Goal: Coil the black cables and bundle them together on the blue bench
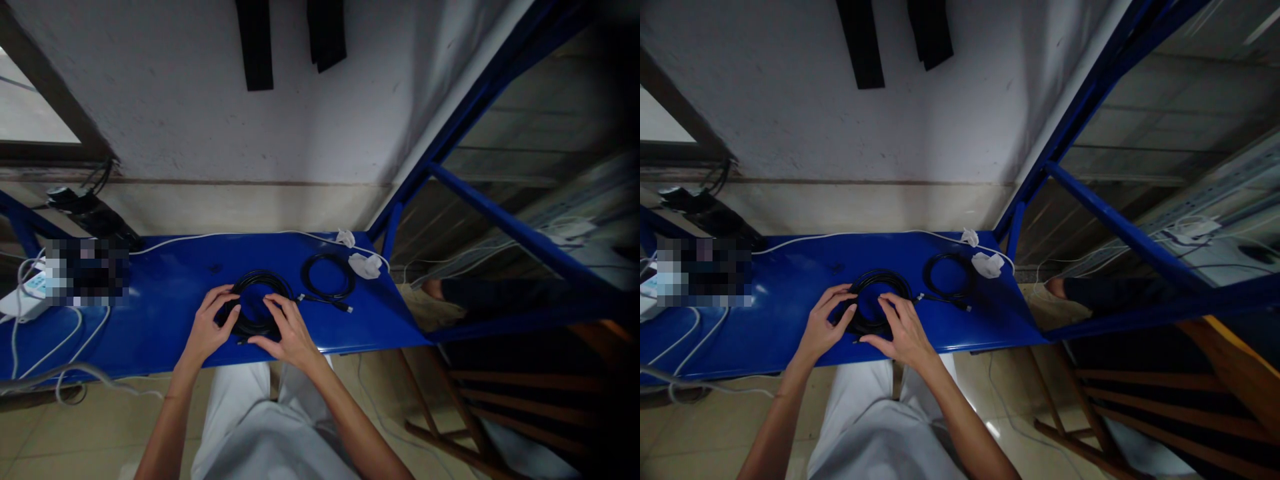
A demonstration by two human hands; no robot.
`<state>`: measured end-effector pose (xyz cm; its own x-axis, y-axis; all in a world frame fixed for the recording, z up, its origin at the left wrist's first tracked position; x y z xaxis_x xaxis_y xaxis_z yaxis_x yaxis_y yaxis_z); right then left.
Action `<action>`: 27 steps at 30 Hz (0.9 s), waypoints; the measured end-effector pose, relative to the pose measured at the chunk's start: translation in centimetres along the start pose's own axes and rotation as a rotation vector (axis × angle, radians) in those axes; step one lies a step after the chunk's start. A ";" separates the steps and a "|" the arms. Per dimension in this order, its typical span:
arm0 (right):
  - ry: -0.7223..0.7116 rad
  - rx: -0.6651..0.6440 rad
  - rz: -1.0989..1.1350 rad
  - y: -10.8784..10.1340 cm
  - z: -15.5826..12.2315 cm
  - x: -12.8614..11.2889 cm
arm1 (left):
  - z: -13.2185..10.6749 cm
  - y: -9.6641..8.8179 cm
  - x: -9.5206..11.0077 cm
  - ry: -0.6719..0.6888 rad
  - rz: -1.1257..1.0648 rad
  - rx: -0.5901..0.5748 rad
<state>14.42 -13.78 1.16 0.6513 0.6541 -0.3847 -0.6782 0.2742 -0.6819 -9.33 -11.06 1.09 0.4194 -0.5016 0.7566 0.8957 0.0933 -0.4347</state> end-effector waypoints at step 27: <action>-0.091 -0.028 0.006 -0.4 0.6 0.0 | 3.7 1.1 4.3 -0.015 -0.196 -0.022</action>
<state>14.47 -13.44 1.82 0.6126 0.7175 -0.3314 -0.6715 0.2514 -0.6971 -5.98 -9.97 5.65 0.2397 -0.4950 0.8352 0.9571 -0.0237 -0.2888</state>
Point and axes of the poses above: each hand's wrist, its own z-axis towards the middle knuckle, its own y-axis out of the palm, x = y × z, the point moved 3 cm from there along z, towards the middle knuckle, and after that the axes turned 13 degrees about -z, right-handed, at the moved point
